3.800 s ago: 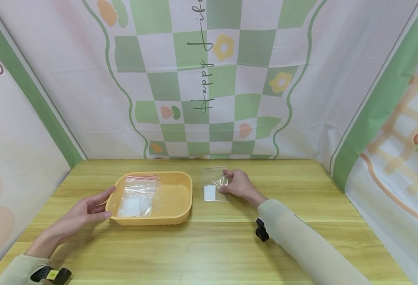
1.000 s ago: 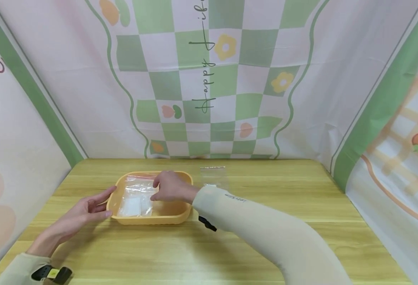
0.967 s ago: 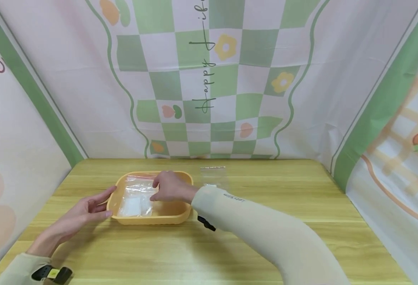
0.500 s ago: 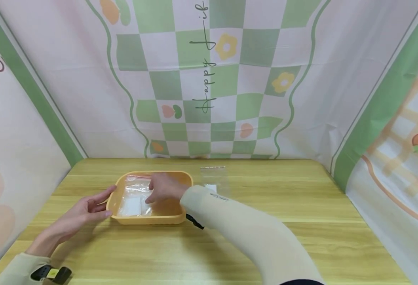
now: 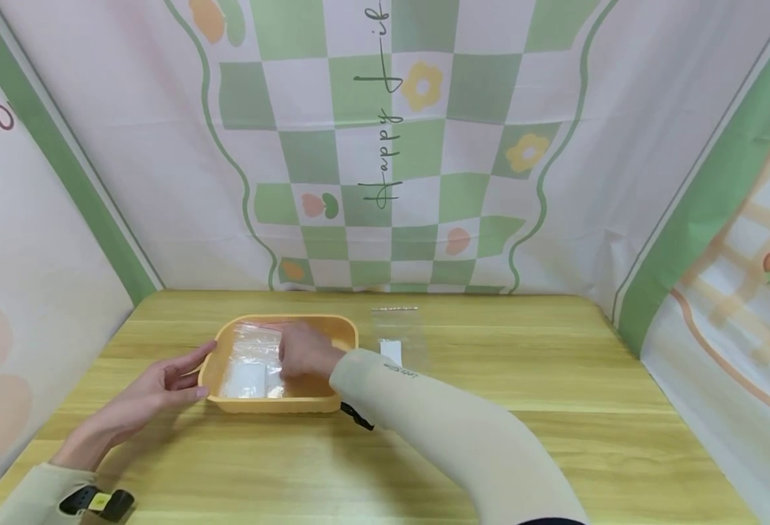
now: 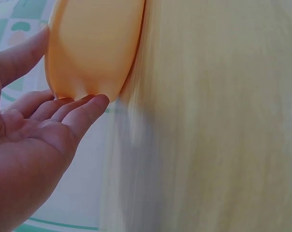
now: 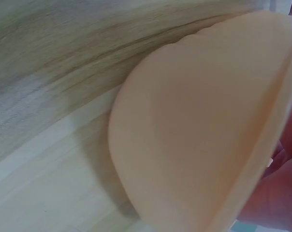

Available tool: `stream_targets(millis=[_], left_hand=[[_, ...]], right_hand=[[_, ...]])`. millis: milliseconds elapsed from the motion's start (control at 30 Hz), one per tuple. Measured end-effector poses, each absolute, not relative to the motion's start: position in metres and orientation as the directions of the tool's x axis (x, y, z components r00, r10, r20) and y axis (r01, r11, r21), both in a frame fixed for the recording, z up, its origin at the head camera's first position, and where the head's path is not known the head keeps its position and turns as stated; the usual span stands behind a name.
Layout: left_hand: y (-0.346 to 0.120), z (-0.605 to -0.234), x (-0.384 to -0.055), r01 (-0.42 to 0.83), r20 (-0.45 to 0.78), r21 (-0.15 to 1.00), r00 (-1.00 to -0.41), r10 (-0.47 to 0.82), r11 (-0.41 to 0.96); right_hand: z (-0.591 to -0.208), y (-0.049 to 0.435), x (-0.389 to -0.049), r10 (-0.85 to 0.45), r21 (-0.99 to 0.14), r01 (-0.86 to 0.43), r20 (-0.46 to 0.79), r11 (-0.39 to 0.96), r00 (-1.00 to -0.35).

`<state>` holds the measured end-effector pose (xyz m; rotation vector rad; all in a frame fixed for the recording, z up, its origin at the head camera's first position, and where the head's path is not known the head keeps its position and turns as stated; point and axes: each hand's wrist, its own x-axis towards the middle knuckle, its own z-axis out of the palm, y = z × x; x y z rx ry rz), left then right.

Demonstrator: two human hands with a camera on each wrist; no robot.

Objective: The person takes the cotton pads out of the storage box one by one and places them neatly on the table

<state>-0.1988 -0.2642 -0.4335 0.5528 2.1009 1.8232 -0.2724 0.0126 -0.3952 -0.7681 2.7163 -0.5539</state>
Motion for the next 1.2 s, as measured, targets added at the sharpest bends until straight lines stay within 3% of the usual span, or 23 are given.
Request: stream_targets(millis=[400, 967, 1200], left_hand=[[-0.263, -0.434, -0.199, 0.082, 0.012, 0.988, -0.883, 0.470, 0.128], [-0.264, -0.434, -0.199, 0.092, 0.020, 0.986, -0.888, 0.459, 0.137], [-0.264, -0.434, -0.198, 0.096, 0.021, 0.986, -0.885, 0.464, 0.138]], right_hand=[[-0.401, 0.034, -0.277, -0.535, -0.519, -0.444, -0.030, 0.730, -0.844], [-0.394, 0.039, -0.276, -0.394, -0.661, -0.251, -0.074, 0.707, -0.916], [-0.395, 0.039, -0.272, -0.350, -0.874, -0.035, -0.157, 0.485, -0.923]])
